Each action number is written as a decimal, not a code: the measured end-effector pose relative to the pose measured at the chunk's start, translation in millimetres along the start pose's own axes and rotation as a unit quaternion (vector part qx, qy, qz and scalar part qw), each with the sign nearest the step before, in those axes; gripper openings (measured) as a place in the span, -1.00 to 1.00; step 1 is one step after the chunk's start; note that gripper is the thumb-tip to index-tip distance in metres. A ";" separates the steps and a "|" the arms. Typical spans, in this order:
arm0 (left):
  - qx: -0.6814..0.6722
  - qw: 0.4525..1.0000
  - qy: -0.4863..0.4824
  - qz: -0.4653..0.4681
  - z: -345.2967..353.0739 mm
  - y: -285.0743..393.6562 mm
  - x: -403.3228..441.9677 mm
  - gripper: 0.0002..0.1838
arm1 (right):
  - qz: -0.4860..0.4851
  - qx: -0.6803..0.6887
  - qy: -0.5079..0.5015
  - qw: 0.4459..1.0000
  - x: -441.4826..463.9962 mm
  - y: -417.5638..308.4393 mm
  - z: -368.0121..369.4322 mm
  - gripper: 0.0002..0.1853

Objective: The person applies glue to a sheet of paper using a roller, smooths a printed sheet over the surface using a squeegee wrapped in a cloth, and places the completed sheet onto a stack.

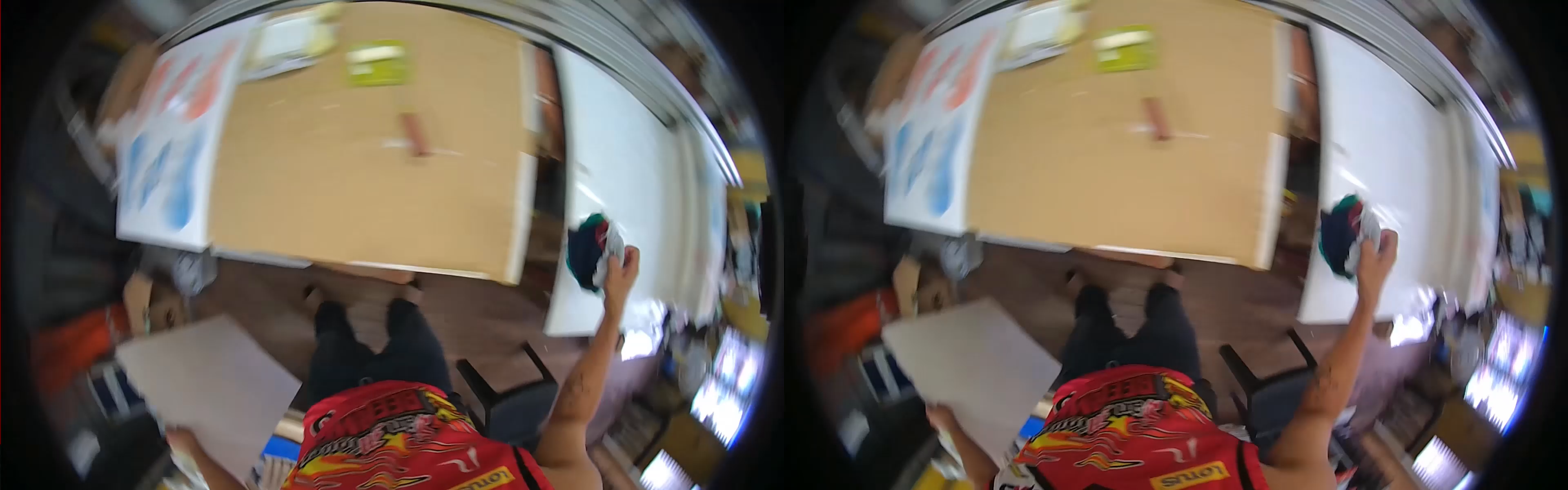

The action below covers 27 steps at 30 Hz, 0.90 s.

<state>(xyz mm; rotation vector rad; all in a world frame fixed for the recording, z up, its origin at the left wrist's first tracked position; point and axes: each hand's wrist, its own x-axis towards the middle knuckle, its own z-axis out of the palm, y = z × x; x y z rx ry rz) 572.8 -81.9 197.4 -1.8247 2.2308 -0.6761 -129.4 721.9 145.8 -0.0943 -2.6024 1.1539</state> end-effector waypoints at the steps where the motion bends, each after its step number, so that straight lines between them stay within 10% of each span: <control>1: 0.104 0.979 0.163 0.062 35.4 -12.7 -0.4 -0.66 | -0.056 -0.118 -0.115 0.985 -4.3 -48.9 31.1 -0.87; 3: -0.012 0.995 -0.069 -0.073 -7.5 25.4 1.1 -0.67 | -0.044 -0.330 -0.329 0.884 -23.1 -162.5 95.3 -0.86; 7: -0.118 0.987 -0.058 -0.088 26.5 27.1 21.6 -0.58 | -0.206 -0.460 -0.406 0.762 -33.3 -205.3 187.8 -0.85; 11: -0.105 0.992 -0.064 -0.020 99.6 -31.8 58.4 -0.49 | -0.149 -0.479 -0.279 0.819 -48.8 -214.4 221.4 -0.66; 13: -0.106 0.987 -0.089 -0.077 83.1 -21.1 65.2 -0.52 | -0.194 -0.389 -0.395 0.809 -77.7 -187.3 221.2 -0.33; 16: -0.130 0.986 -0.085 -0.066 108.1 -36.4 76.5 -0.51 | 0.076 -0.245 -0.376 0.890 -99.0 -169.6 227.6 -0.13; 19: -0.129 0.985 -0.072 -0.092 109.3 -41.8 78.7 -0.51 | 0.148 -0.182 -0.126 0.964 -110.8 -138.6 232.2 0.11; 23: -0.080 0.990 -0.078 -0.087 58.4 2.4 70.5 -0.50 | -0.188 -0.242 -0.249 0.919 -124.0 -138.1 234.4 0.27; 27: -0.105 0.992 -0.059 -0.033 60.2 -1.8 62.6 -0.48 | -0.116 -0.214 -0.411 0.879 -86.4 -111.5 233.0 0.00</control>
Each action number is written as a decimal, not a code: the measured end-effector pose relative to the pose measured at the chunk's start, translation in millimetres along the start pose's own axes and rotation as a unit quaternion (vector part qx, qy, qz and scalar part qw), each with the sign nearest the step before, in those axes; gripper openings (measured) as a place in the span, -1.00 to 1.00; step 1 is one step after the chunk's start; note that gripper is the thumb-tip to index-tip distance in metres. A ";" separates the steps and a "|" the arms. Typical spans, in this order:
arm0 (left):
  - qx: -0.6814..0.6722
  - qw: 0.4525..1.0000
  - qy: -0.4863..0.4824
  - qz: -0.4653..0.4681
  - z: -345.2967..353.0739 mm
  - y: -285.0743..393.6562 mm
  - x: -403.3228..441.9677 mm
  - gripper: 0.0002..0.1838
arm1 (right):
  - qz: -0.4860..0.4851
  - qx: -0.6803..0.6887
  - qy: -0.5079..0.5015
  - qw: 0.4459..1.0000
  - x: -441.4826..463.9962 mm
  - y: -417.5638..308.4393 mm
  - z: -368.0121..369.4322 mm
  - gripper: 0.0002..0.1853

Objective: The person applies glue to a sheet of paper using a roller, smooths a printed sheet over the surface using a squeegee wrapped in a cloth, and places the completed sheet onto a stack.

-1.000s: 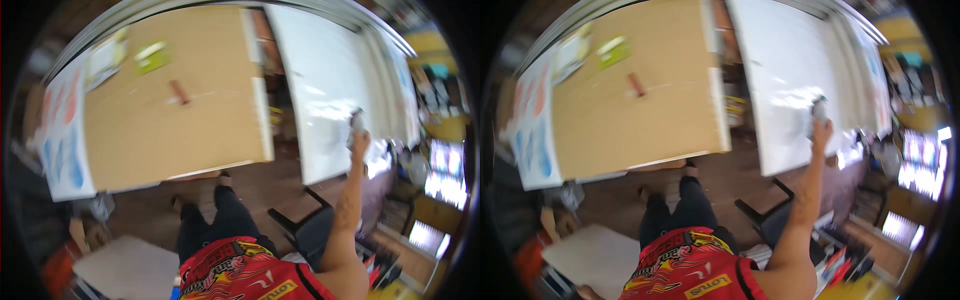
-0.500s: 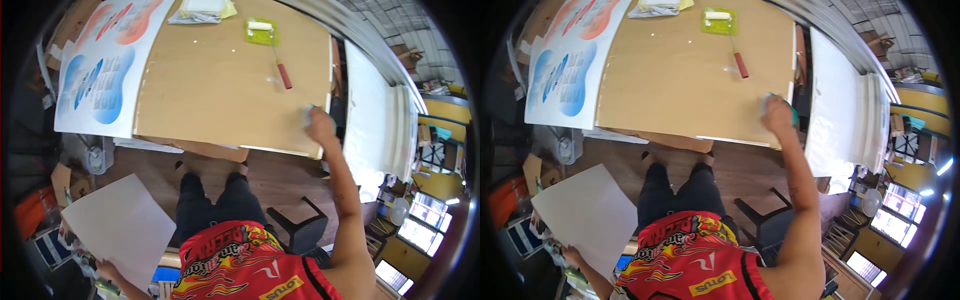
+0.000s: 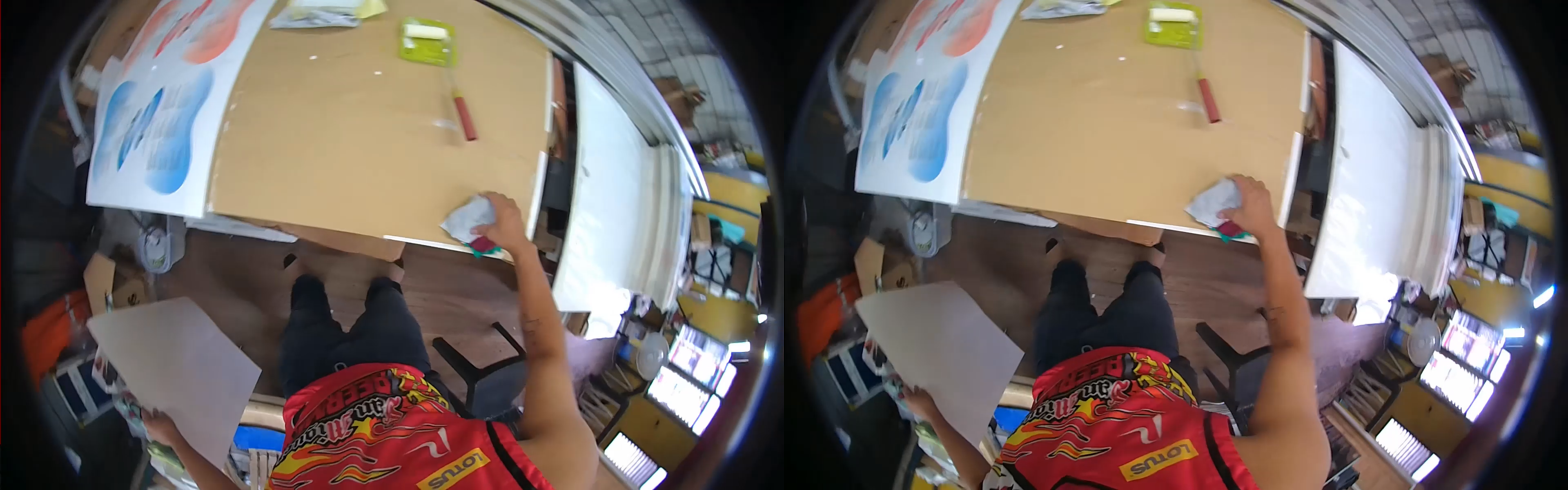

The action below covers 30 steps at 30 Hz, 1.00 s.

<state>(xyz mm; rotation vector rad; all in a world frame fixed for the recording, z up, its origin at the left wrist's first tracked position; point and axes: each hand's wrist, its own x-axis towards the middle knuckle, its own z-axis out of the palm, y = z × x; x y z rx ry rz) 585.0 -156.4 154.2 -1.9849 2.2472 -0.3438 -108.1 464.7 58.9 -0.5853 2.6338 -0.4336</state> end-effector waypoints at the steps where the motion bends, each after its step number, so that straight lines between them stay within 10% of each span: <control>1: -0.028 0.999 0.008 0.045 22.6 -19.8 6.8 -0.48 | -0.031 -0.054 -0.018 0.998 5.7 -3.3 -5.3 -0.10; 4: 0.000 0.995 0.067 0.074 26.0 -24.2 -12.1 -0.50 | -0.203 -0.060 0.081 0.974 9.4 -28.1 2.1 -0.30; 7: -0.063 0.997 0.002 -0.042 14.9 0.4 -27.9 -0.58 | -0.033 0.358 -0.026 0.933 22.8 -124.8 15.0 -0.41; 17: -0.068 0.996 -0.008 -0.060 56.7 -55.9 -17.6 -0.65 | -0.219 -0.117 0.237 0.939 262.5 -437.3 50.1 -0.59; 30: -0.070 0.986 -0.116 -0.095 108.3 -97.4 3.6 -0.62 | -0.219 -0.315 -0.052 0.922 182.2 -491.9 181.2 -0.71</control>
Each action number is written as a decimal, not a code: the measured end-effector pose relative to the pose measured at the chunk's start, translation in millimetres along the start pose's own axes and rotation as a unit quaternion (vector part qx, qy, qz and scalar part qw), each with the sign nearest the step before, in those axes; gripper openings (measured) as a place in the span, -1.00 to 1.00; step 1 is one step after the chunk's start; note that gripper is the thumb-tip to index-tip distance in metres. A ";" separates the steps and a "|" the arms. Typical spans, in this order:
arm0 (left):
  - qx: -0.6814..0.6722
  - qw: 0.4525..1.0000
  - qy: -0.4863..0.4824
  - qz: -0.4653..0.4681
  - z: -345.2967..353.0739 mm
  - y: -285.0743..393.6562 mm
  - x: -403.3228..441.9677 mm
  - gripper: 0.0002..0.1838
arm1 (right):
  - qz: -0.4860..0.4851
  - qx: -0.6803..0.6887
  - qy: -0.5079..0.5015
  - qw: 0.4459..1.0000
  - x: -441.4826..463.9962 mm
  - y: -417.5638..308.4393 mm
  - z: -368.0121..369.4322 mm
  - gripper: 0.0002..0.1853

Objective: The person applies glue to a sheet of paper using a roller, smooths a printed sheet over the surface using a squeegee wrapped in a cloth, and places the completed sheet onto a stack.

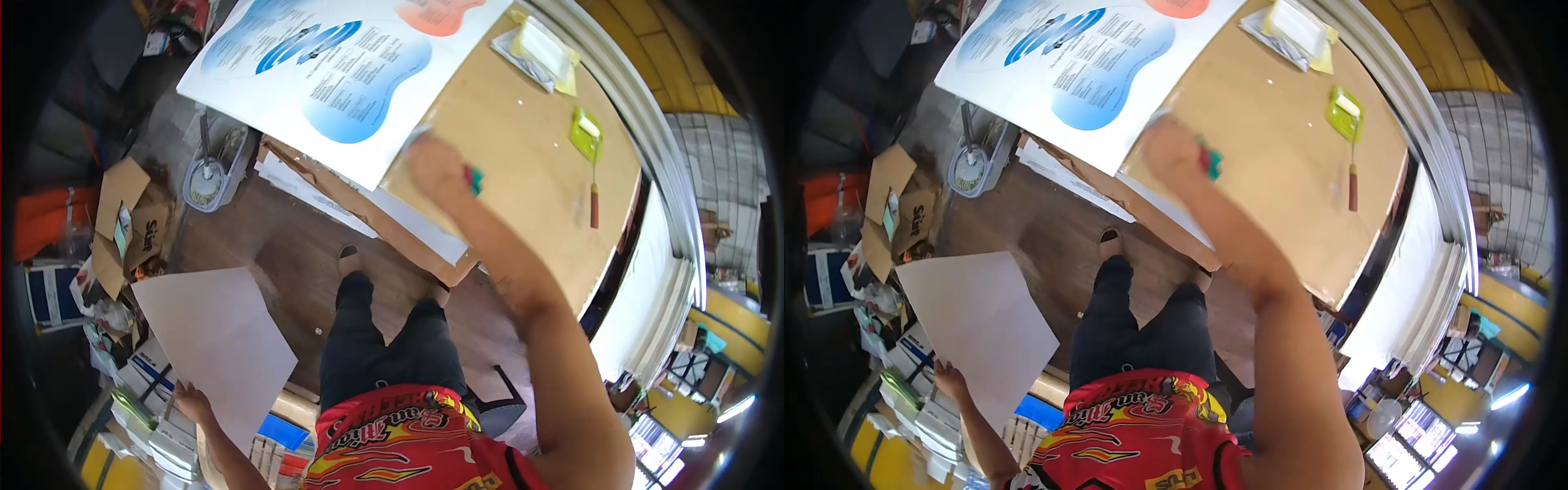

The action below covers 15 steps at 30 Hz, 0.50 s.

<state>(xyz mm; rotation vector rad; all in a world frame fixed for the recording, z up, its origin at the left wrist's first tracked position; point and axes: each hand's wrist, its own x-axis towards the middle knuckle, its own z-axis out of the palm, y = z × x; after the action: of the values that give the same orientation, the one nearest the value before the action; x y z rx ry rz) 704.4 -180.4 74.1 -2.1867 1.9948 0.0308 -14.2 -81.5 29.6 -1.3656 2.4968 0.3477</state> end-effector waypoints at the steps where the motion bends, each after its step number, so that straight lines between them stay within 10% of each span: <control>1: -0.042 0.999 0.004 0.007 0.5 3.4 1.8 -0.63 | -0.035 0.001 -0.002 0.999 -28.2 -26.9 -3.9 -0.72; 6: -0.058 0.998 0.014 -0.001 -17.4 23.6 6.8 -0.64 | -0.239 0.132 -0.092 0.958 -157.4 -100.0 4.3 -0.83; 12: -0.067 0.997 0.022 -0.006 -33.5 39.3 -13.9 -0.60 | 0.045 0.325 -0.148 0.933 -203.3 -27.4 -0.9 -0.51; 15: -0.123 0.990 0.069 0.027 -28.8 38.6 -37.0 -0.56 | 0.119 0.428 0.047 0.895 -208.7 37.5 36.9 -0.41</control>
<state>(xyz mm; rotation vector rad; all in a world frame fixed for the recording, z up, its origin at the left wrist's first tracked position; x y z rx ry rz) 659.5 -151.4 102.9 -2.3383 2.2339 0.1435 66.5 113.6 71.0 -0.7193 2.3875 -0.7209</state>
